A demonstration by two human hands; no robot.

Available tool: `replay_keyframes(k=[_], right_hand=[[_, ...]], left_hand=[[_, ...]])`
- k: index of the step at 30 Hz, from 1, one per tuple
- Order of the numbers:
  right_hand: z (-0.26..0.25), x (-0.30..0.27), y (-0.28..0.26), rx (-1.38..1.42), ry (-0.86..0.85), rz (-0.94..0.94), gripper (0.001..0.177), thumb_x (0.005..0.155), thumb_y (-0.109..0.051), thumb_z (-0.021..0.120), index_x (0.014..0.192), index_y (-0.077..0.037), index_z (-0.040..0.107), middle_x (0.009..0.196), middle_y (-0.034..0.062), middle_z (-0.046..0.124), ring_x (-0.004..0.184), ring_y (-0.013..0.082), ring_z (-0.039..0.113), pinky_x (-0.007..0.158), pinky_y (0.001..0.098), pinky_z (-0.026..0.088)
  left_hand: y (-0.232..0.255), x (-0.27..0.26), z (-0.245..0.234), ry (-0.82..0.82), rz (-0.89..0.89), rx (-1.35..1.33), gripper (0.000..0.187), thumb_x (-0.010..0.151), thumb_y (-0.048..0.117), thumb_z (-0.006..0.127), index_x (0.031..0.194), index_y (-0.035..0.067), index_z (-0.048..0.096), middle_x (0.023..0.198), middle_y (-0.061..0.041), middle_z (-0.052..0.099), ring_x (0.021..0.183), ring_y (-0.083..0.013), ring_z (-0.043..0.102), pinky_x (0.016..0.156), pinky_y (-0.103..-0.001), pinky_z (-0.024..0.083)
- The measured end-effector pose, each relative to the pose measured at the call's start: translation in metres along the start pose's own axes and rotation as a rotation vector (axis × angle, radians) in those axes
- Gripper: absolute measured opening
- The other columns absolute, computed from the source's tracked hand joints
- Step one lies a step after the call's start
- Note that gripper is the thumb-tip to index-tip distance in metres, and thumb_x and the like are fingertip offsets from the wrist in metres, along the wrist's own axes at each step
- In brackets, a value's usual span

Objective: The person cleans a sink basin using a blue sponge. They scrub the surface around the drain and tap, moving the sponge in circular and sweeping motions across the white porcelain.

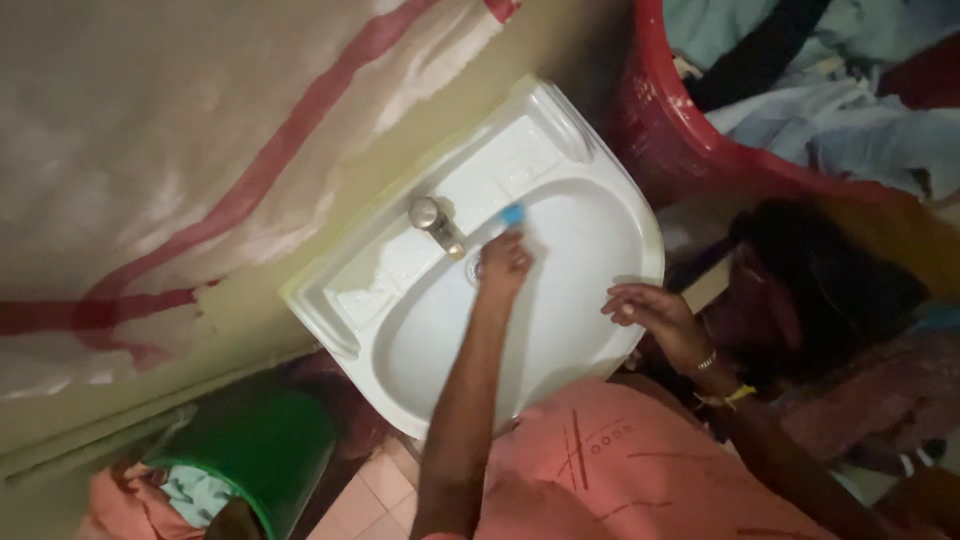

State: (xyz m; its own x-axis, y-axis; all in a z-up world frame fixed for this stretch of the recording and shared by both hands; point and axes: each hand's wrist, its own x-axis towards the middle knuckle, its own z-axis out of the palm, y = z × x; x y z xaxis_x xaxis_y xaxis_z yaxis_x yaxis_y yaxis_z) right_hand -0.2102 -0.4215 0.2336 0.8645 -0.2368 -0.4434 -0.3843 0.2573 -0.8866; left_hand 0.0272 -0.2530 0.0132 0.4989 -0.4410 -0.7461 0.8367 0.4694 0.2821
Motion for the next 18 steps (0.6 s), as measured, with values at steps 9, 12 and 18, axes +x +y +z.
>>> replay_keyframes(k=[9, 12, 18], right_hand=[[-0.002, 0.007, -0.002, 0.021, -0.007, -0.075, 0.037, 0.098, -0.018, 0.063, 0.129, 0.003, 0.066, 0.111, 0.0122, 0.076, 0.104, 0.0211, 0.071, 0.092, 0.0371, 0.058], [-0.009, 0.006, 0.006, 0.088, 0.008, -0.069, 0.036, 0.1, -0.017, 0.061, 0.131, 0.002, 0.065, 0.111, 0.0121, 0.075, 0.104, 0.0205, 0.07, 0.093, 0.036, 0.057], [-0.007, 0.005, 0.007, 0.035, -0.032, -0.093, 0.036, 0.099, -0.015, 0.061, 0.131, 0.003, 0.064, 0.111, 0.0119, 0.074, 0.106, 0.0202, 0.071, 0.092, 0.0356, 0.056]], left_hand=[[0.029, -0.008, -0.028, -0.289, -0.218, -0.363, 0.026, 0.099, 0.001, 0.055, 0.077, 0.014, 0.049, 0.059, 0.004, 0.036, 0.049, -0.0093, 0.033, 0.044, -0.023, 0.028], [0.027, -0.013, -0.05, -0.059, -0.11, -0.196, 0.025, 0.097, 0.005, 0.056, 0.075, 0.014, 0.047, 0.056, 0.005, 0.035, 0.044, -0.0096, 0.03, 0.041, -0.024, 0.028], [-0.029, 0.032, 0.075, 0.006, -0.145, -0.062, 0.016, 0.097, 0.004, 0.053, 0.082, 0.008, 0.05, 0.062, -0.001, 0.044, 0.049, -0.0128, 0.036, 0.045, -0.027, 0.032]])
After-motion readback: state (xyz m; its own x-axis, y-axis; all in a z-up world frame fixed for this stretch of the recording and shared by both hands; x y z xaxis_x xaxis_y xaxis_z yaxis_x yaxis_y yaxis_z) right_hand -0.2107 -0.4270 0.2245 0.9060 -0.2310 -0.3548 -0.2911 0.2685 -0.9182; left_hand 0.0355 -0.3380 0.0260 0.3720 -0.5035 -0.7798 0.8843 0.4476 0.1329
